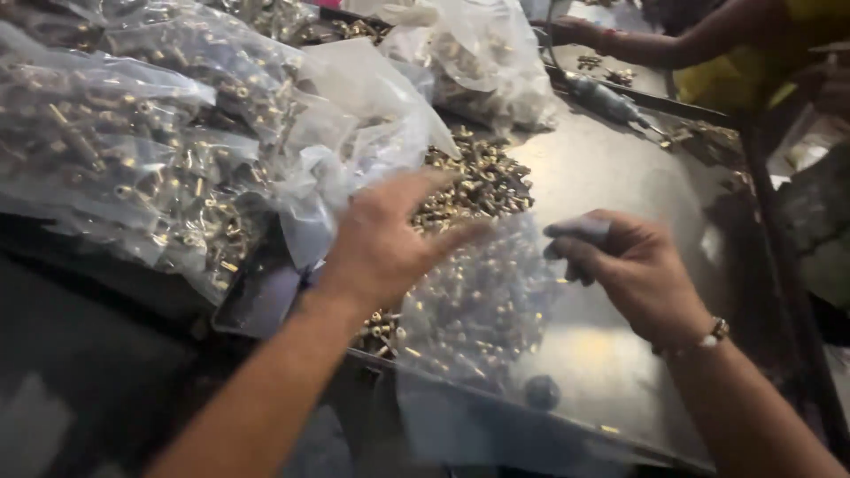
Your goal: The person places small brass T-shaped metal fittings into clear plastic bags, handles the fittings one by one to check them, and then puts the filled bags onto a pile at the edge of the metal table.
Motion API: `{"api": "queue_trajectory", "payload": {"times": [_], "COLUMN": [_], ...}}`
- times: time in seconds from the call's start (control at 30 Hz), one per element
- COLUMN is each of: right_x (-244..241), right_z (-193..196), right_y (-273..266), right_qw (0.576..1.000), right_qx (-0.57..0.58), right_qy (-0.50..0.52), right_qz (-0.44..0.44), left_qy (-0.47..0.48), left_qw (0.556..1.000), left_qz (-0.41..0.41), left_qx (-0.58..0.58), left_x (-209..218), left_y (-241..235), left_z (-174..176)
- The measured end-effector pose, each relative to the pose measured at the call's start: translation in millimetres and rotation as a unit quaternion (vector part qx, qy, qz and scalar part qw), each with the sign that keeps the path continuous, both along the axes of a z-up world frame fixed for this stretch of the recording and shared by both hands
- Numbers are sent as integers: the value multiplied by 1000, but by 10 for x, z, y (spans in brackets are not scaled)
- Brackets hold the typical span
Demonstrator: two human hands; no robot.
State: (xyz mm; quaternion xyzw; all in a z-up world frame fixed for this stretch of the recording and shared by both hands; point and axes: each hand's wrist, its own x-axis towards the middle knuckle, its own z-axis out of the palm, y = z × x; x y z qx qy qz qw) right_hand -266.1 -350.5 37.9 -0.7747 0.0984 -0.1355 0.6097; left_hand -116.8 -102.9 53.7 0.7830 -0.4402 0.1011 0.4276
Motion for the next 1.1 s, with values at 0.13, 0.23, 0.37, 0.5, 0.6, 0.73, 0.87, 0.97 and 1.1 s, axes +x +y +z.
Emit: {"api": "queue_trajectory", "payload": {"times": [0.13,0.23,0.37,0.5,0.6,0.73,0.87,0.97,1.1], "right_x": [-443,-751,-1065,-1193,-1373,-1540,-1516,-1452,-1434], "right_z": [14,58,78,258,447,426,-107,-552,-941], "right_y": [-16,-133,-380,-513,-394,-35,-81,-245,-342], "right_qw": [1000,999,993,939,821,827,944,965,958], "right_qx": [-9,-36,-95,-339,-569,-560,-277,-101,3], "right_qy": [-5,19,30,42,-20,1,159,184,178], "right_qz": [20,32,60,28,-42,-53,-82,-157,-225], "left_qy": [18,171,419,408,388,416,386,343,313], "left_qw": [992,954,839,868,902,904,922,938,944], "left_qz": [-123,-242,-337,-265,-178,-97,-14,-14,-105], "left_qx": [10,50,81,96,58,28,35,36,18], "left_x": [-461,-652,-878,-1082,-1195,-1342,-1549,-1621,-1668], "left_y": [-242,-420,-685,-1017,-1315,-1470,-1568,-1640,-1615], "left_z": [-118,-191,-312,-533,-829,-856,-816,-1117,-1445]}}
